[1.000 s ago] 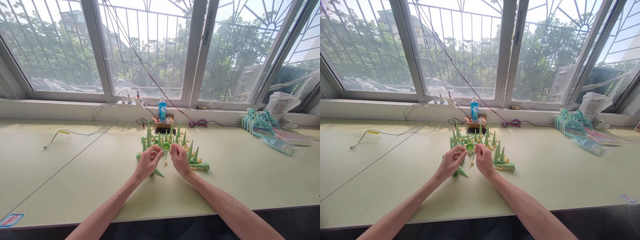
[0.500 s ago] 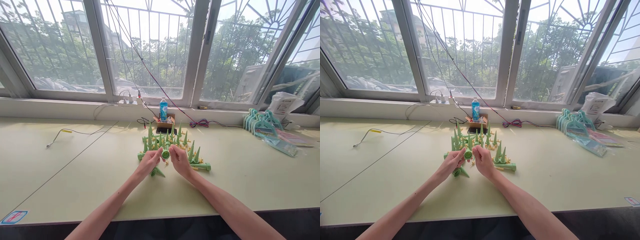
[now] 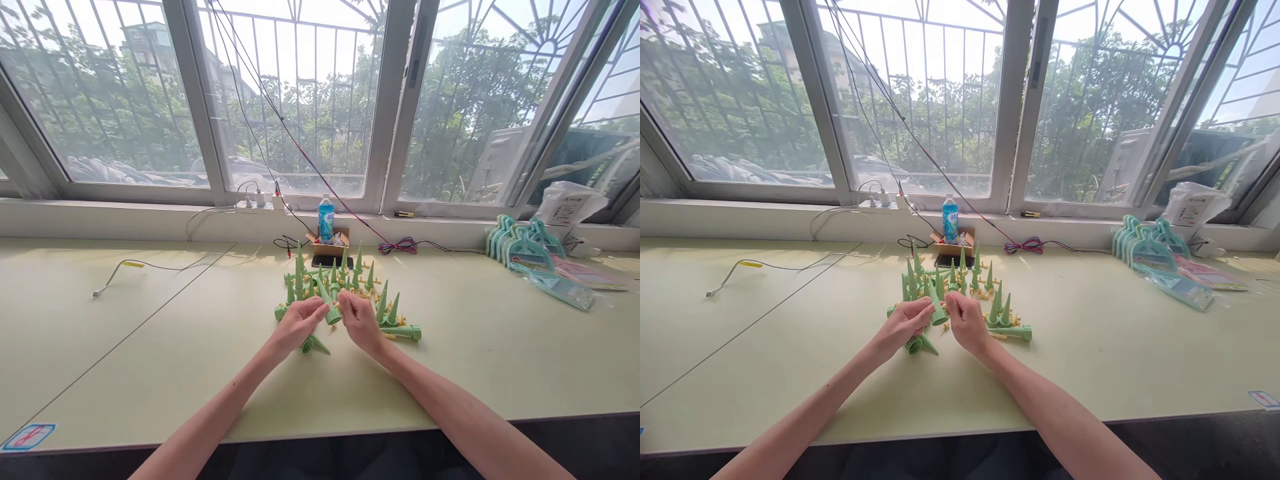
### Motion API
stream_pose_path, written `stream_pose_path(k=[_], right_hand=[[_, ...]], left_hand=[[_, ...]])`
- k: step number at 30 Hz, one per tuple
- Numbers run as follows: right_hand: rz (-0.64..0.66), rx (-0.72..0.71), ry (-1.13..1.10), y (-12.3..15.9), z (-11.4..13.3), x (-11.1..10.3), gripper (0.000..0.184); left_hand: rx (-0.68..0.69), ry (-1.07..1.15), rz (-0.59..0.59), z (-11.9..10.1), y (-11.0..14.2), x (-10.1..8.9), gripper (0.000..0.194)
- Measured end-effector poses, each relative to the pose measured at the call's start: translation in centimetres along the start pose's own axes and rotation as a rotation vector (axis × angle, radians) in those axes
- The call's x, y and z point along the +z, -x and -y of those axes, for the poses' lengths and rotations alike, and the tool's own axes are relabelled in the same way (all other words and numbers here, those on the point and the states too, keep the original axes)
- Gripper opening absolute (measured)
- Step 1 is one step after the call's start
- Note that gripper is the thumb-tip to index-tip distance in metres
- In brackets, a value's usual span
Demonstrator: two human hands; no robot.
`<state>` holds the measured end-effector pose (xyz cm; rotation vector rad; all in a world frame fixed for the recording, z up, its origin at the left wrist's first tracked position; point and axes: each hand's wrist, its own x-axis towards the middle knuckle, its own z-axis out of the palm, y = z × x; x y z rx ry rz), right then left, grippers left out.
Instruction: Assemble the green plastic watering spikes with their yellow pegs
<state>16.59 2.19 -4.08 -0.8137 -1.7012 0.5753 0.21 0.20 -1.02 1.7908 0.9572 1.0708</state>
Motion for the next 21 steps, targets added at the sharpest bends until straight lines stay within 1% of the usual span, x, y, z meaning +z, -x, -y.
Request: stream_pose_path(k=[3, 7, 11, 15, 21], right_hand=[[0.016, 0.007, -0.033, 0.0, -0.1, 0.04, 0.043], [0.031, 0.014, -0.036, -0.03, -0.17, 0.03, 0.045], [0.038, 0.027, 0.009, -0.14, -0.08, -0.08, 0.047], [0.035, 0.005, 0.074, -0.19, -0.17, -0.24, 0.046], [0.05, -0.047, 0.183, -0.26, -0.64, -0.51, 0.042]], left_hand=[[0.041, -0.053, -0.01, 0.07, -0.02, -0.11, 0.049], [0.138, -0.158, -0.048, 0.29, -0.03, -0.13, 0.044], [0.206, -0.215, -0.094, 0.62, -0.05, 0.08, 0.037], [0.273, -0.283, -0.114, 0.92, -0.1, 0.12, 0.032], [0.301, -0.339, -0.132, 1.0, -0.09, 0.04, 0.026]])
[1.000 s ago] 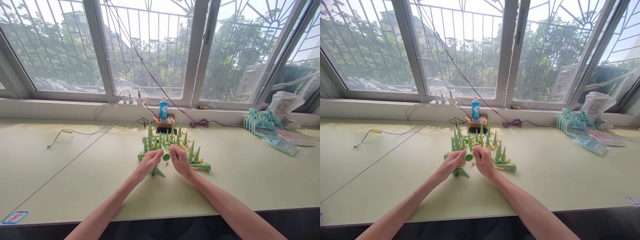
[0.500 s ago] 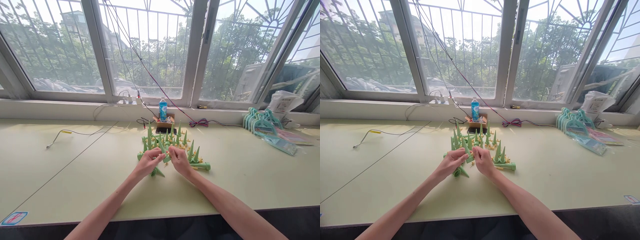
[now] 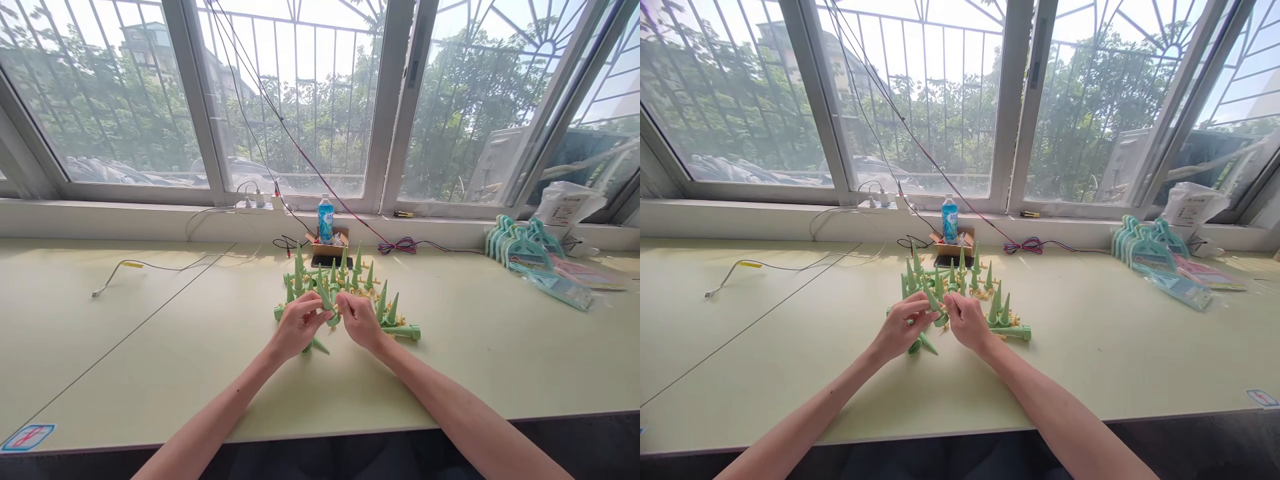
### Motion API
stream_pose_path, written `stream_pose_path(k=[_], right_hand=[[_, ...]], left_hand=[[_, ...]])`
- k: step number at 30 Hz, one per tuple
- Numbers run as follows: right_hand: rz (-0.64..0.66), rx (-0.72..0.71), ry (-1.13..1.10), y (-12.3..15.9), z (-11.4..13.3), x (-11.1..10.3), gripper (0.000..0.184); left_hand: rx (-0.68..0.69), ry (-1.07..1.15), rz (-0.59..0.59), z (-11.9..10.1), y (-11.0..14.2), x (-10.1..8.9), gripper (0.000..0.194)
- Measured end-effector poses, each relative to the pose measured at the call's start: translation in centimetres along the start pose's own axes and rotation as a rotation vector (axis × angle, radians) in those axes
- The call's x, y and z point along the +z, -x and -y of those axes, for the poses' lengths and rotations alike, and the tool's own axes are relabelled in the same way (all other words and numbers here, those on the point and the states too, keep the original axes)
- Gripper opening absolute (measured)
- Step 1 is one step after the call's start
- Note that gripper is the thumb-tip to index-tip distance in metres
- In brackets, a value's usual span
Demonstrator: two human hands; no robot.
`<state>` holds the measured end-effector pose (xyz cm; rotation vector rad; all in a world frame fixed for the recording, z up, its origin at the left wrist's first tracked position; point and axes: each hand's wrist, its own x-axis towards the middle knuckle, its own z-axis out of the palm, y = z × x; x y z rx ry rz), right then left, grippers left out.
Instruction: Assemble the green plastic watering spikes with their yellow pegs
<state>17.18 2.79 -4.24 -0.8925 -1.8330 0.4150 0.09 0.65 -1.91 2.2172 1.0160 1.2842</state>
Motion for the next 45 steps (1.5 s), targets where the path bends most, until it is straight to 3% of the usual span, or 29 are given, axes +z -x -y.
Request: stream_pose_path(k=[8, 18, 25, 28, 35, 45], right_hand=[[0.022, -0.012, 0.056, 0.0, 0.0, -0.1, 0.04], [-0.027, 0.173, -0.063, -0.3, 0.3, 0.7, 0.051], [-0.094, 0.196, -0.13, -0.4, 0.0, 0.9, 0.048], [-0.119, 0.18, -0.13, -0.4, -0.1, 0.6, 0.045], [-0.069, 0.029, -0.073, -0.3, -0.2, 0.2, 0.039], [-0.075, 0.046, -0.116, -0.1, 0.0, 0.9, 0.04]], left_hand=[[0.065, -0.099, 0.001, 0.3, 0.1, 0.0, 0.026], [0.192, -0.271, 0.021, 0.8, 0.5, 0.0, 0.024], [0.012, -0.221, -0.137, 0.8, 0.3, 0.7, 0.015], [-0.094, -0.132, -0.179, 0.7, 0.1, 0.8, 0.02], [-0.254, 0.053, -0.041, 0.2, -0.2, 0.5, 0.051], [-0.317, 0.186, 0.004, -0.6, -0.2, 0.3, 0.05]])
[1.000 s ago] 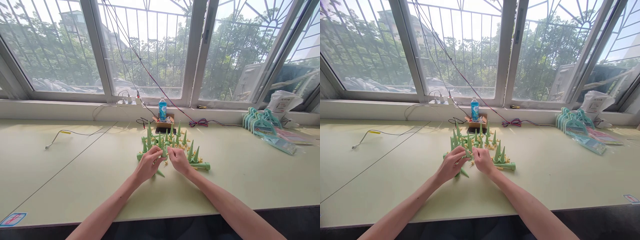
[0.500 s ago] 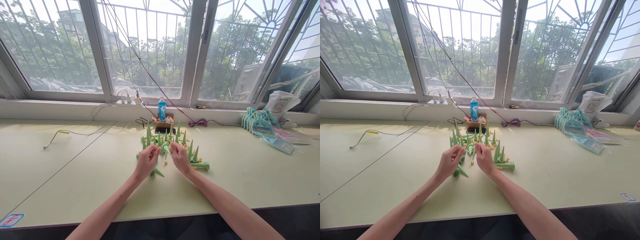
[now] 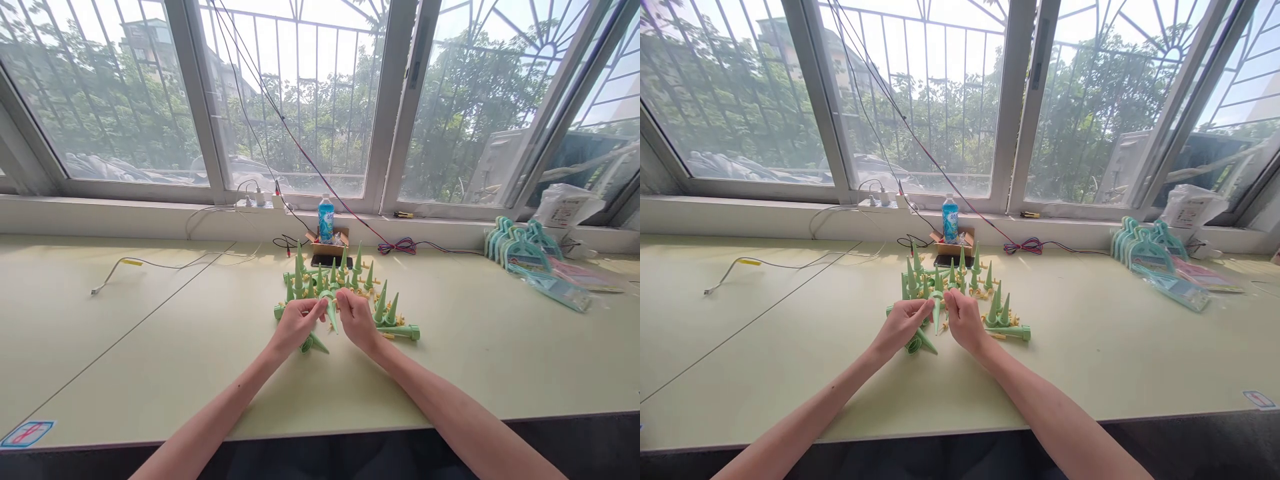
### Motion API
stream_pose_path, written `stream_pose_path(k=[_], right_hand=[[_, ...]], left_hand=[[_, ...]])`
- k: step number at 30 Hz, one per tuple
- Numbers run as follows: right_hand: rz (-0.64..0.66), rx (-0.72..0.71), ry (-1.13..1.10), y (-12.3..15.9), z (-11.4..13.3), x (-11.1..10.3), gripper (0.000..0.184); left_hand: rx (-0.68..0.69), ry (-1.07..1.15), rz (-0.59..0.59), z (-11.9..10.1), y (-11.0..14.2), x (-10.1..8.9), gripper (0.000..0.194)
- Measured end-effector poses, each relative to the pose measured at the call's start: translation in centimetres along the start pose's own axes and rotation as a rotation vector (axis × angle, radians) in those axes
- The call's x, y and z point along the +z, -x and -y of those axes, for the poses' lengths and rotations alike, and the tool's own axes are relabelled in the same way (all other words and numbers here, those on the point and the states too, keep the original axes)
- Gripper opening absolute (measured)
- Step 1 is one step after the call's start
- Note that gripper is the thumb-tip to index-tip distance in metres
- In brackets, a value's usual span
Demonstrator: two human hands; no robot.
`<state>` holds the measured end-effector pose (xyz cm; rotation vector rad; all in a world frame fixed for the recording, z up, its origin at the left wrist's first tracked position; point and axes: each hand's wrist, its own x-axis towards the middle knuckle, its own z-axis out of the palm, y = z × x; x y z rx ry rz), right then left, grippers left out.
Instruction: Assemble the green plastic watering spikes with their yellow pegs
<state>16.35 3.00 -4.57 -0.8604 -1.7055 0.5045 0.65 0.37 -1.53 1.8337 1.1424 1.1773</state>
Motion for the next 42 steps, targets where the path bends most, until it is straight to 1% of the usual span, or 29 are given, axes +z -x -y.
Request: stream_pose_path(k=[4, 7, 12, 17, 20, 23, 25, 29, 32, 38, 42], right_hand=[[0.005, 0.027, -0.006, 0.0, 0.2, 0.1, 0.041], [0.005, 0.058, -0.007, 0.0, 0.2, 0.1, 0.043], [0.012, 0.113, -0.035, 0.0, 0.4, 0.2, 0.049], [0.014, 0.178, -0.055, -0.1, 0.6, 0.3, 0.053], [0.022, 0.195, -0.095, -0.1, 0.5, 0.3, 0.052], [0.043, 0.183, -0.154, -0.1, 0.4, 0.3, 0.05], [0.063, 0.175, -0.187, -0.1, 0.3, 0.3, 0.048], [0.131, 0.181, -0.225, -0.1, 0.2, 0.2, 0.043], [0.158, 0.207, -0.269, 0.1, 0.2, 0.3, 0.04], [0.189, 0.291, -0.413, 0.2, 0.8, 0.4, 0.042], [0.202, 0.312, -0.42, 0.2, 1.3, 0.2, 0.043]], left_hand=[[0.021, -0.015, 0.0, 0.3, 0.0, 0.0, 0.044], [0.067, -0.069, -0.05, 0.7, 0.0, 0.0, 0.041], [0.184, -0.217, -0.14, 0.7, 0.0, 0.1, 0.032], [0.265, -0.285, -0.183, 0.5, 0.1, 0.3, 0.02], [0.217, -0.261, -0.173, 0.5, 0.1, 0.4, 0.019], [0.139, -0.168, -0.132, 0.6, 0.1, 0.4, 0.021], [0.117, -0.088, -0.113, 0.6, 0.0, 0.4, 0.024], [0.067, 0.063, -0.152, 0.9, -0.3, 0.2, 0.032], [0.022, 0.131, -0.163, 1.2, -0.3, 0.1, 0.041], [-0.04, 0.226, -0.098, 0.7, -0.2, 0.2, 0.044], [-0.119, 0.287, -0.087, 0.2, -0.2, 0.3, 0.051]])
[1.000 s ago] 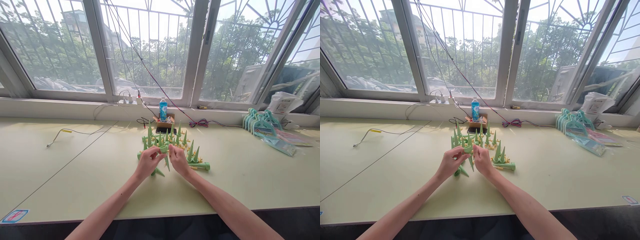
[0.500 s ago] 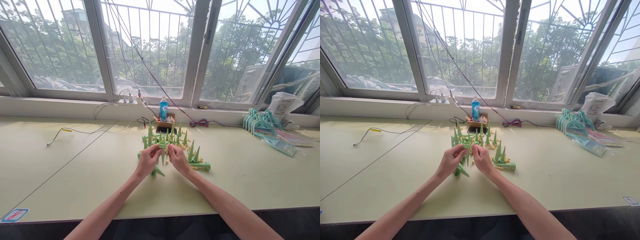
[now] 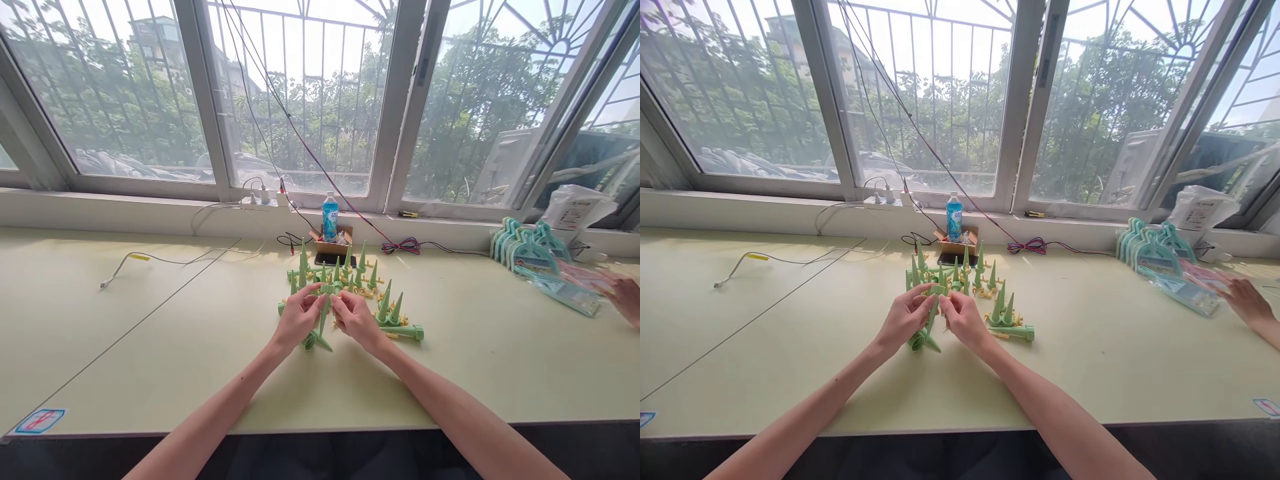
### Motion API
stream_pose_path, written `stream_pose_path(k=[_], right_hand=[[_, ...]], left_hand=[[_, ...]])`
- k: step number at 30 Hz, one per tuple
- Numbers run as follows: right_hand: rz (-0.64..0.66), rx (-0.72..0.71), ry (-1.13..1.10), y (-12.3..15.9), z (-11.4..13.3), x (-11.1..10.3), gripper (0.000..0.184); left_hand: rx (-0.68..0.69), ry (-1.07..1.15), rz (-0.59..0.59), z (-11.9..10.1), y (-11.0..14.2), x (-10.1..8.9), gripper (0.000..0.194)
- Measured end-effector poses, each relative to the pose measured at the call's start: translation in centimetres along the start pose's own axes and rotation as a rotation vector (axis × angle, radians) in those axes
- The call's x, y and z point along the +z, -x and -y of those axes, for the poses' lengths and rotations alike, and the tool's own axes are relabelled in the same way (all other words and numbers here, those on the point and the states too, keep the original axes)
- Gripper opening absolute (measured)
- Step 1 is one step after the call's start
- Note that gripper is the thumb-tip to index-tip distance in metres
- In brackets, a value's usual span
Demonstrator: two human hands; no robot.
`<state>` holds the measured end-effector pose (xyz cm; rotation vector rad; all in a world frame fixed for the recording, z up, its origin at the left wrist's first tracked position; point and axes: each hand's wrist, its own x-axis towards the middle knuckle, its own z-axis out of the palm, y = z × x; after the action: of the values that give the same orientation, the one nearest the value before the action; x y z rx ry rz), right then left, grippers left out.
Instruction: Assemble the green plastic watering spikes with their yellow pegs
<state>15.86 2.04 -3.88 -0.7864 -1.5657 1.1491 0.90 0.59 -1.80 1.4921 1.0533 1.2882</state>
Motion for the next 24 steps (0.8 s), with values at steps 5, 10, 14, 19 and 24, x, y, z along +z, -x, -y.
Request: stream_pose_path(k=[5, 10, 14, 19, 24], right_hand=[[-0.017, -0.004, 0.085, 0.02, 0.06, 0.0, 0.044], [-0.036, -0.054, 0.143, -0.09, -0.13, -0.09, 0.046], [-0.014, -0.079, 0.172, -0.02, -0.06, -0.28, 0.042], [0.004, -0.099, 0.229, 0.09, 0.1, -0.43, 0.038], [-0.006, -0.126, 0.29, 0.05, 0.11, -0.5, 0.039]], left_hand=[[-0.074, 0.087, 0.022, -0.08, 0.06, 0.13, 0.057], [-0.118, 0.121, 0.032, -0.14, 0.05, 0.08, 0.062], [-0.158, 0.118, 0.031, -0.37, 0.1, 0.01, 0.064], [-0.186, 0.126, 0.034, -0.44, 0.08, -0.07, 0.064], [-0.186, 0.132, 0.047, -0.05, -0.1, -0.23, 0.058]])
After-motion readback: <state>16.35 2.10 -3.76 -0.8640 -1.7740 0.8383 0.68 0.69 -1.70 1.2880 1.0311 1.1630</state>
